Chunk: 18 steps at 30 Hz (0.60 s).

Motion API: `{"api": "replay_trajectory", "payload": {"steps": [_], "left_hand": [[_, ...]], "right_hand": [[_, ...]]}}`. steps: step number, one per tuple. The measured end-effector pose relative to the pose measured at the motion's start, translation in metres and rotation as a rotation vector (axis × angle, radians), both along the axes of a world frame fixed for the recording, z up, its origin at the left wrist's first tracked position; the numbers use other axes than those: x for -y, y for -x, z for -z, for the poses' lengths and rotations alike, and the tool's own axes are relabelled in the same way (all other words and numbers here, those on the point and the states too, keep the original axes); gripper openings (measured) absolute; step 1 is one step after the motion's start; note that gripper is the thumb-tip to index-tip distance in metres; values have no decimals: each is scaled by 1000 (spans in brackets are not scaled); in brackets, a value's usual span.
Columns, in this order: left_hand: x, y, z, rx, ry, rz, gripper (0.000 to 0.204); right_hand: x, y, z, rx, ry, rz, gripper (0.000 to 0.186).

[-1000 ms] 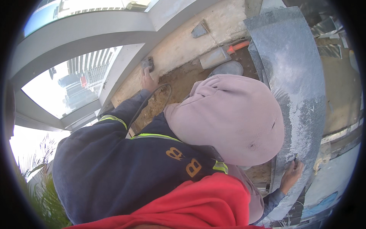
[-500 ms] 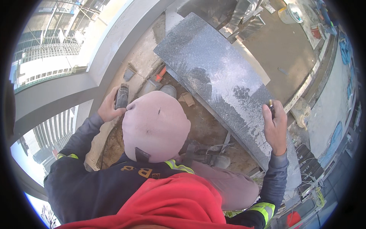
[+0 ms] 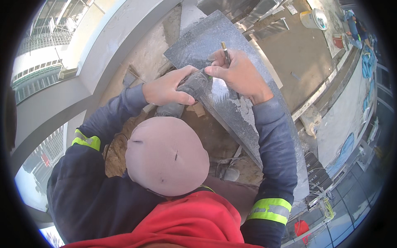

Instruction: The person uses an angle grinder to cut a large stone slab, then measures and marks the slab with a tape measure and a straight edge. The person is wearing a red hoodie and a pink head covering.

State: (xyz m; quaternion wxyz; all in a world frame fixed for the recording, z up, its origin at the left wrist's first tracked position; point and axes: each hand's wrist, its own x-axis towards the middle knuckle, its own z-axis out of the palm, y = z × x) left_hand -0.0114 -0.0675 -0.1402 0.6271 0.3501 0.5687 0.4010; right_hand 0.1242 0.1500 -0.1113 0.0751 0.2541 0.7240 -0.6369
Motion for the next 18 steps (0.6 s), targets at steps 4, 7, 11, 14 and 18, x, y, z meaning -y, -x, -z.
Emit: {"api": "replay_trajectory", "payload": {"steps": [4,7,11,14,18], "left_hand": [[76,26,21,197,206,-176,68],[125,33,41,354,337,-295,58],[147,33,41,563,450,-396,44],[139,40,48,543,507,-392,44],[118,44,55,574,501,-377,45]], "right_hand": [[-76,52,22,-82,-263,84,34],[-114,81,68,-85,-459,149,38],[-86,80,92,-35,-466,146,47],[-82,78,92,-32,-452,131,47],[-85,88,85,-14,-483,58,45]]}}
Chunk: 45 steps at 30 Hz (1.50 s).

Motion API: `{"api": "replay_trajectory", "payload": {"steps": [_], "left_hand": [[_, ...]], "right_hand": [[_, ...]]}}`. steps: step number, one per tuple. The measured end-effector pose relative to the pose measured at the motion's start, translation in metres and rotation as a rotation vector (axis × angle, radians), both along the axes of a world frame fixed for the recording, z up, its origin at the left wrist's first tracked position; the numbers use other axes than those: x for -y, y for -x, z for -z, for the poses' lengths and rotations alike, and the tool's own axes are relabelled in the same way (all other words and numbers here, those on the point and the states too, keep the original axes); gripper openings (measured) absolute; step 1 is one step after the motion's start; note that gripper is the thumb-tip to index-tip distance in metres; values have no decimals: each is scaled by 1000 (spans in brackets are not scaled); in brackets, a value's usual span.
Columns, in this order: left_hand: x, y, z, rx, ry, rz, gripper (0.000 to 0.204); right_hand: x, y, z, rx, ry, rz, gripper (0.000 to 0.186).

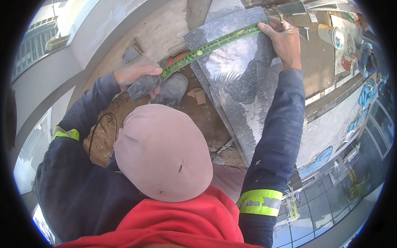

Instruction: The person uses an angle grinder to cut a large stone slab, then measures and marks the slab with a tape measure and a straight edge. The person is wearing a red hoodie and a pink head covering.

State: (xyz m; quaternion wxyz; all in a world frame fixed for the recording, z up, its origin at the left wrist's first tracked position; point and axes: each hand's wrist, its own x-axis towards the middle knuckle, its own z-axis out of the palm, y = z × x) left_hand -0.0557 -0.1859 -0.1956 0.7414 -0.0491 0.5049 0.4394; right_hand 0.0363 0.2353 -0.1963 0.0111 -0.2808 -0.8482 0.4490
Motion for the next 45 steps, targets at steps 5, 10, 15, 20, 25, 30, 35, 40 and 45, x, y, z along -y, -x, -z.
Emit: {"api": "replay_trajectory", "payload": {"steps": [5,10,15,20,25,30,35,40,45], "left_hand": [[-13,4,-4,27,9,-13,44],[-24,8,-8,1,-8,14,38],[-44,-2,14,-181,-71,58,24],[-72,-8,8,-542,-186,130,26],[-69,-7,-15,-750,-358,172,31],[-73,-23,-26,-754,-363,86,32],[-73,-38,-12,-740,-335,9,31],[-67,-51,-28,-355,-153,-263,29],[-112,-90,-32,-97,-318,-322,31]], "right_hand": [[5,-2,-8,10,18,17,43],[4,-5,-2,-38,53,28,41],[5,-7,7,-35,-5,44,45],[4,-13,-8,-195,-77,138,38],[8,-49,-83,-352,29,102,31],[12,-111,-140,52,-255,183,38],[29,-168,-124,38,-289,176,45],[35,-180,-113,76,-171,130,50],[106,-140,-114,149,318,-18,52]]}}
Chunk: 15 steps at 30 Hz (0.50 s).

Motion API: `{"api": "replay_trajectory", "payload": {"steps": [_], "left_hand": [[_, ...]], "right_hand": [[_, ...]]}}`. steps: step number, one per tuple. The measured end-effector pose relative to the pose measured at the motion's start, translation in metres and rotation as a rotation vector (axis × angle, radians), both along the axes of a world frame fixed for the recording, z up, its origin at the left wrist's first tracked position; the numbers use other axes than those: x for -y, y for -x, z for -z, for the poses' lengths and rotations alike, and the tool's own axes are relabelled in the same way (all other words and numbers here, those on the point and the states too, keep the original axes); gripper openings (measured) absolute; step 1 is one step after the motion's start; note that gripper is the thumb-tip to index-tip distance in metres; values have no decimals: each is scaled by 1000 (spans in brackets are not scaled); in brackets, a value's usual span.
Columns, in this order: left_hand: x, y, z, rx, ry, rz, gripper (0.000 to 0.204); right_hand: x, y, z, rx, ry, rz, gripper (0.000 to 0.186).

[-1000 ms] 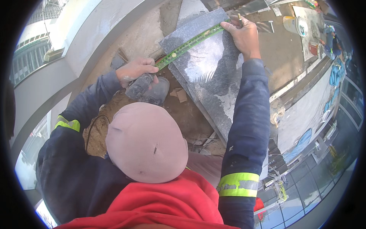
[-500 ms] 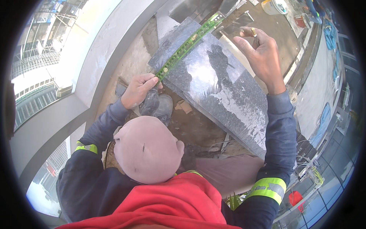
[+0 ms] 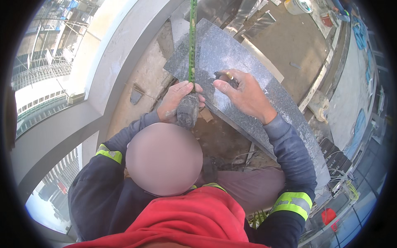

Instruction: The person uses an angle grinder to cut a large stone slab, then measures and marks the slab with a tape measure and a straight edge. The person is wearing a red hoodie and a pink head covering.

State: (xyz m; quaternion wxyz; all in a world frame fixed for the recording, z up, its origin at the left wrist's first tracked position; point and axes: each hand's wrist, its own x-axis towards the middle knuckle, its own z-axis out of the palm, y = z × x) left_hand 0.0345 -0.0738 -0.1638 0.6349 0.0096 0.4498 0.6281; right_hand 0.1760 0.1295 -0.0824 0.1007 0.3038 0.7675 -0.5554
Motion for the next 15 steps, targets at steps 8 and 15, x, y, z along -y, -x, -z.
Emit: {"api": "replay_trajectory", "payload": {"steps": [8,15], "left_hand": [[-33,-32,17,-92,-38,-165,18],[-9,-18,7,-615,-13,78,18]], "right_hand": [[60,0,53,-164,390,279,40],[30,-13,18,183,291,-160,24]]}}
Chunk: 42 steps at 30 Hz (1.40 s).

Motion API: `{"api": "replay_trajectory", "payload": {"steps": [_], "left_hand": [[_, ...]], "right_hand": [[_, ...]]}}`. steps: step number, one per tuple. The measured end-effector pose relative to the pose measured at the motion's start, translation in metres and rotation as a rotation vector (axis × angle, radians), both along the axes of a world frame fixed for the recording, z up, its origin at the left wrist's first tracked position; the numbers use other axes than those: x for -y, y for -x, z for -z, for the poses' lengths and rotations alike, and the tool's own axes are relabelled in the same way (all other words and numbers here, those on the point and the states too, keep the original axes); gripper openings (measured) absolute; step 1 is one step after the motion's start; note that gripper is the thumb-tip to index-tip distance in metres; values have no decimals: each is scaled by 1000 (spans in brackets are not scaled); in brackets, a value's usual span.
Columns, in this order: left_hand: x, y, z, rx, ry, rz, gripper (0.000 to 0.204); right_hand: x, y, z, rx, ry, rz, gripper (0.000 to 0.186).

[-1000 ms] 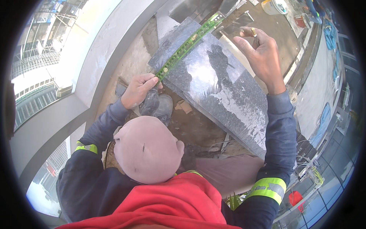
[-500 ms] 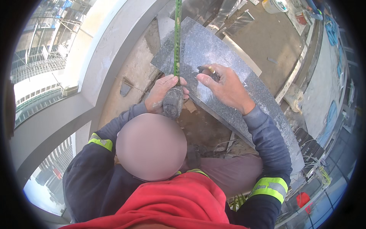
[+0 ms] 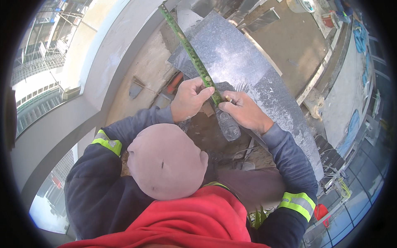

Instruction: The person uses an angle grinder to cut a large stone slab, then measures and marks the slab with a tape measure and a straight edge. The person is wearing a red hoodie and a pink head covering.

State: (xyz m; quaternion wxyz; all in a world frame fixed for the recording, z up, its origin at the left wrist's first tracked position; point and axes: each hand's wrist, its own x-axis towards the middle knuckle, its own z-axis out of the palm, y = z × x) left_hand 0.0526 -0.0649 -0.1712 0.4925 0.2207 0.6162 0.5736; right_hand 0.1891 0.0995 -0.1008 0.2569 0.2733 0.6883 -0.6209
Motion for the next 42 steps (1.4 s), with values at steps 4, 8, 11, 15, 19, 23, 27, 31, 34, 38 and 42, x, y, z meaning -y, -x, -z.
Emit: {"api": "replay_trajectory", "payload": {"steps": [4,8,11,15,19,23,27,31,34,38,42], "left_hand": [[8,7,12,375,87,30,18],[9,-5,18,666,183,143,27],[1,-14,19,677,214,230,29],[0,-17,26,759,280,223,28],[5,-16,30,798,305,293,29],[4,-12,17,837,376,312,32],[6,1,6,350,325,471,30],[10,30,-1,-533,-99,96,16],[-3,76,18,-1055,-277,224,12],[-27,78,19,-1177,-331,563,14],[-55,55,27,-1152,-427,824,12]], "right_hand": [[-6,-47,4,166,115,-19,25],[-14,-84,-4,235,36,-88,27],[-16,-104,-1,266,-12,-125,27],[-17,-103,-9,241,-78,-124,28],[-15,-108,-2,179,-73,-167,29],[-13,-115,0,191,-100,-146,31],[-19,-135,14,171,-209,-187,33],[-21,-148,23,239,-359,-305,35],[-17,-148,21,291,-551,-314,35],[-10,-153,30,316,-628,-261,34],[-1,-161,35,341,-661,-215,31]]}}
